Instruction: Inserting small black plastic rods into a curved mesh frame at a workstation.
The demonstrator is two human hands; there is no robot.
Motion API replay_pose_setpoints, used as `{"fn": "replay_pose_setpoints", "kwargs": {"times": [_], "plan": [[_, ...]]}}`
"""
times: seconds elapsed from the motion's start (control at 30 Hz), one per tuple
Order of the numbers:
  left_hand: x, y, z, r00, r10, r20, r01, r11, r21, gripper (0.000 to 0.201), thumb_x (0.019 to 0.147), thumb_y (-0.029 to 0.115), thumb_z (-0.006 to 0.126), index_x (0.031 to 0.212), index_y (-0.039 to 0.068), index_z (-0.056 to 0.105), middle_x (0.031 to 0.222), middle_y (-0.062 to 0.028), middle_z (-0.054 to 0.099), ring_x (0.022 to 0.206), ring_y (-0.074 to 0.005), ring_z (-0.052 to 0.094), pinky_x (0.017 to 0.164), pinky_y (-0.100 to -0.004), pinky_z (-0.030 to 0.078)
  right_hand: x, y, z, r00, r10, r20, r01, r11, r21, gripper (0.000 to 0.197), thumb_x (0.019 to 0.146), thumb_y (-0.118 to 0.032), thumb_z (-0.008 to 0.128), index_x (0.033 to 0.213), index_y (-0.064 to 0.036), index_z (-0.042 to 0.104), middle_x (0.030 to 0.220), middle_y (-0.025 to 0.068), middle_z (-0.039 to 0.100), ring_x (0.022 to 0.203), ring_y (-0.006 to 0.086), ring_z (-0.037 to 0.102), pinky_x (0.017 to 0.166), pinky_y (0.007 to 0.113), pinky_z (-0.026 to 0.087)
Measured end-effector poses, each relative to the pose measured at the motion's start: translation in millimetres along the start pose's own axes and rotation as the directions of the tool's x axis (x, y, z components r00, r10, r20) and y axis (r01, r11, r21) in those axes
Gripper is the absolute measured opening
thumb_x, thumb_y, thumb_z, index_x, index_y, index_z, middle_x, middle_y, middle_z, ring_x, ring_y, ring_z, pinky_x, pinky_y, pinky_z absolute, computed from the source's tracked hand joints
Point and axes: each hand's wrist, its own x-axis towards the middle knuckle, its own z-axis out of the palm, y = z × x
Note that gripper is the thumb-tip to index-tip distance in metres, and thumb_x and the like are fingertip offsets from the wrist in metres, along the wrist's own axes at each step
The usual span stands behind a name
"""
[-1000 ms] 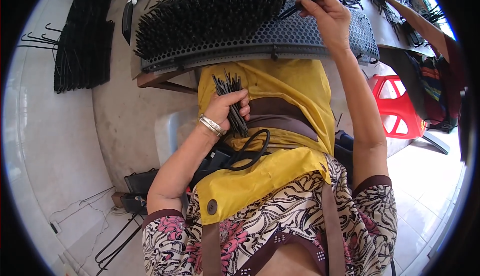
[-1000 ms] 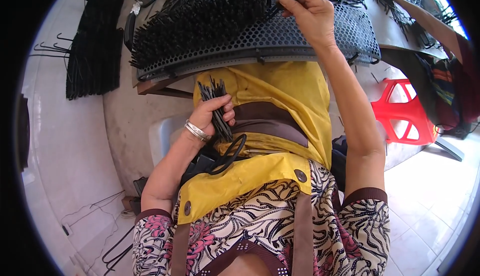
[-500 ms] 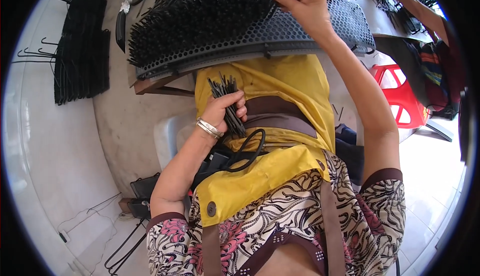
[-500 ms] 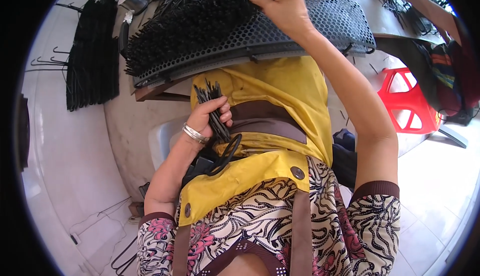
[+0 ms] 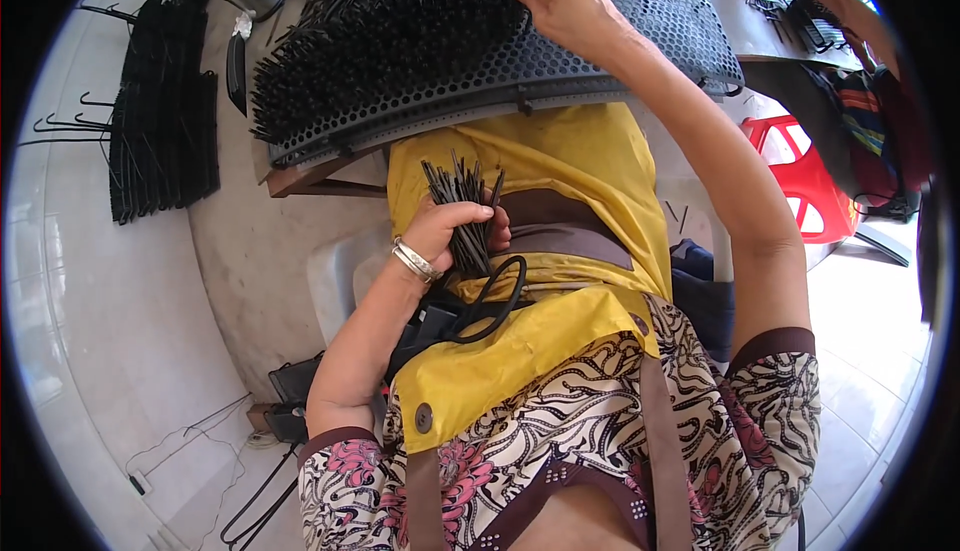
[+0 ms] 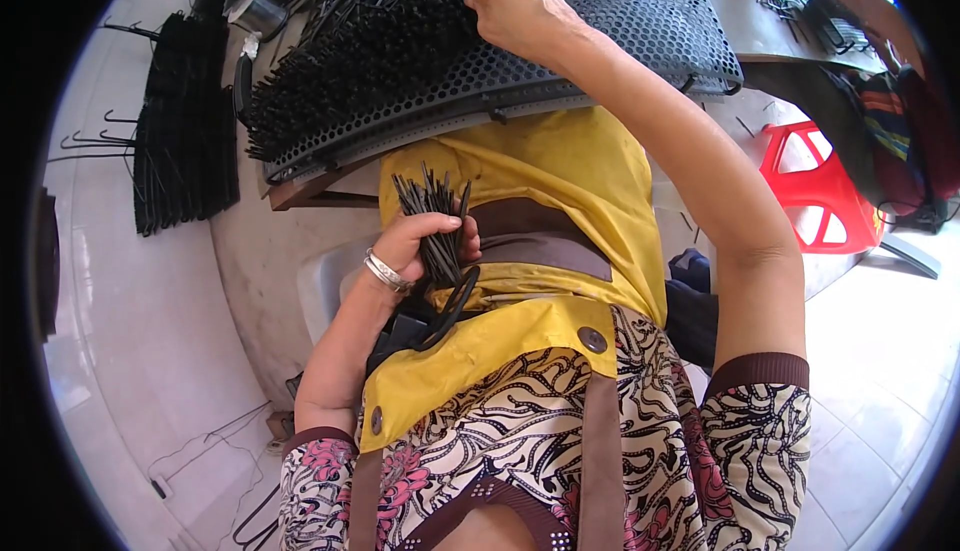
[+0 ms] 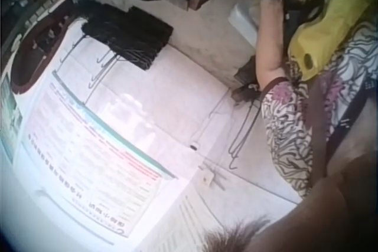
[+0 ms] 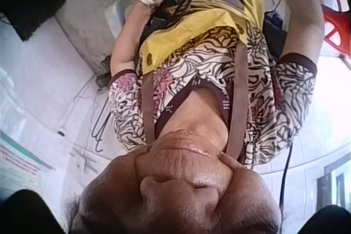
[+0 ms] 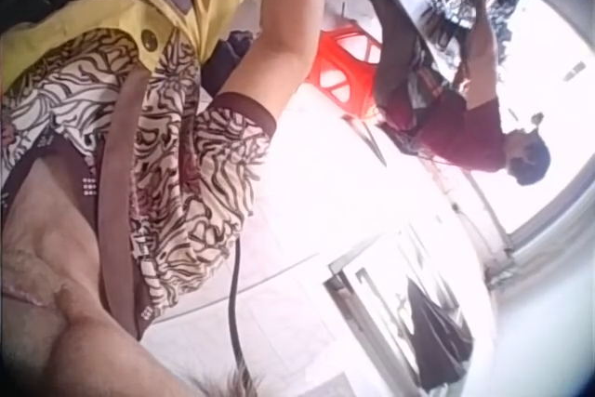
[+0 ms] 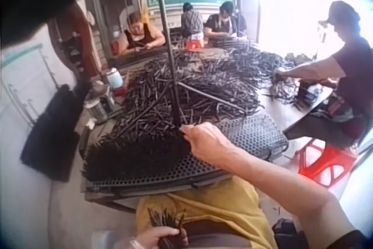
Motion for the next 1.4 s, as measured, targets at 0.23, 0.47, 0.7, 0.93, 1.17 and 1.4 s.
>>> {"fn": "replay_pose_setpoints", "kwargs": {"times": [0.23, 0.47, 0.7, 0.93, 1.17, 1.4], "plan": [[-4, 1, 1, 0.999, 0.026, -0.029, -0.026, 1.000, -0.008, 0.019, 0.074, 0.001, 0.059, 0.093, -0.001, 0.054, 0.077, -0.0145, 0.062, 0.066, -0.0265, 0.063, 0.062, -0.0389, 0.055, -4, -1, 5, 0.995, -0.012, 0.099, 0.020, 0.996, -0.085, 0.023, 0.081, -0.015, 0.052, 0.098, -0.0034, 0.063, 0.085, 0.0206, 0.062, 0.081, 0.0350, 0.060, 0.071, 0.042, 0.048], [3, 4, 0, 0.975, 0.217, -0.054, -0.222, 0.969, -0.106, 0.016, 0.076, -0.001, 0.058, 0.091, -0.002, 0.054, 0.077, -0.0144, 0.061, 0.067, -0.0262, 0.063, 0.062, -0.0389, 0.055, -52, -17, 1, 0.990, -0.004, -0.140, 0.013, 0.998, 0.065, 0.022, 0.081, -0.014, 0.060, 0.098, -0.0002, 0.062, 0.076, 0.0172, 0.063, 0.066, 0.0242, 0.062, 0.060, 0.032, 0.048], [-5, 0, 6, 0.978, 0.190, 0.088, -0.179, 0.977, -0.118, 0.028, 0.077, -0.002, 0.053, 0.105, -0.006, 0.054, 0.088, -0.0169, 0.063, 0.077, -0.0288, 0.065, 0.071, -0.0365, 0.054, -128, -72, 33, 0.744, 0.175, 0.645, -0.629, 0.512, 0.586, 0.015, 0.082, -0.011, 0.060, 0.084, 0.0043, 0.060, 0.070, 0.0074, 0.062, 0.059, 0.0101, 0.056, 0.053, 0.024, 0.046], [1, -3, 1, 0.983, 0.140, 0.116, -0.150, 0.985, 0.082, 0.027, 0.075, -0.001, 0.052, 0.101, -0.006, 0.056, 0.090, -0.0171, 0.063, 0.079, -0.0264, 0.064, 0.075, -0.0361, 0.052, -141, -74, 42, 0.625, 0.376, 0.683, -0.728, -0.032, 0.684, 0.008, 0.079, -0.002, 0.059, 0.084, 0.0042, 0.061, 0.068, 0.0063, 0.060, 0.057, 0.0113, 0.057, 0.053, 0.023, 0.049], [11, -7, -9, 0.973, 0.229, 0.003, -0.222, 0.939, 0.261, 0.017, 0.074, 0.001, 0.057, 0.090, -0.003, 0.058, 0.083, -0.0163, 0.063, 0.070, -0.0268, 0.063, 0.067, -0.0359, 0.054, -138, -60, 30, 0.625, 0.441, 0.644, -0.718, 0.001, 0.696, 0.009, 0.077, -0.001, 0.061, 0.084, 0.0049, 0.061, 0.071, 0.0084, 0.062, 0.061, 0.0140, 0.061, 0.054, 0.025, 0.052], [0, 3, -1, 0.998, 0.058, 0.026, -0.056, 0.996, -0.069, 0.013, 0.074, 0.000, 0.057, 0.087, -0.002, 0.056, 0.082, -0.0180, 0.062, 0.073, -0.0304, 0.063, 0.062, -0.0422, 0.055, -84, -21, -17, 0.742, 0.490, 0.457, -0.482, -0.084, 0.872, 0.006, 0.077, 0.001, 0.060, 0.083, 0.0023, 0.060, 0.075, 0.0102, 0.062, 0.064, 0.0172, 0.062, 0.059, 0.027, 0.053]]}}
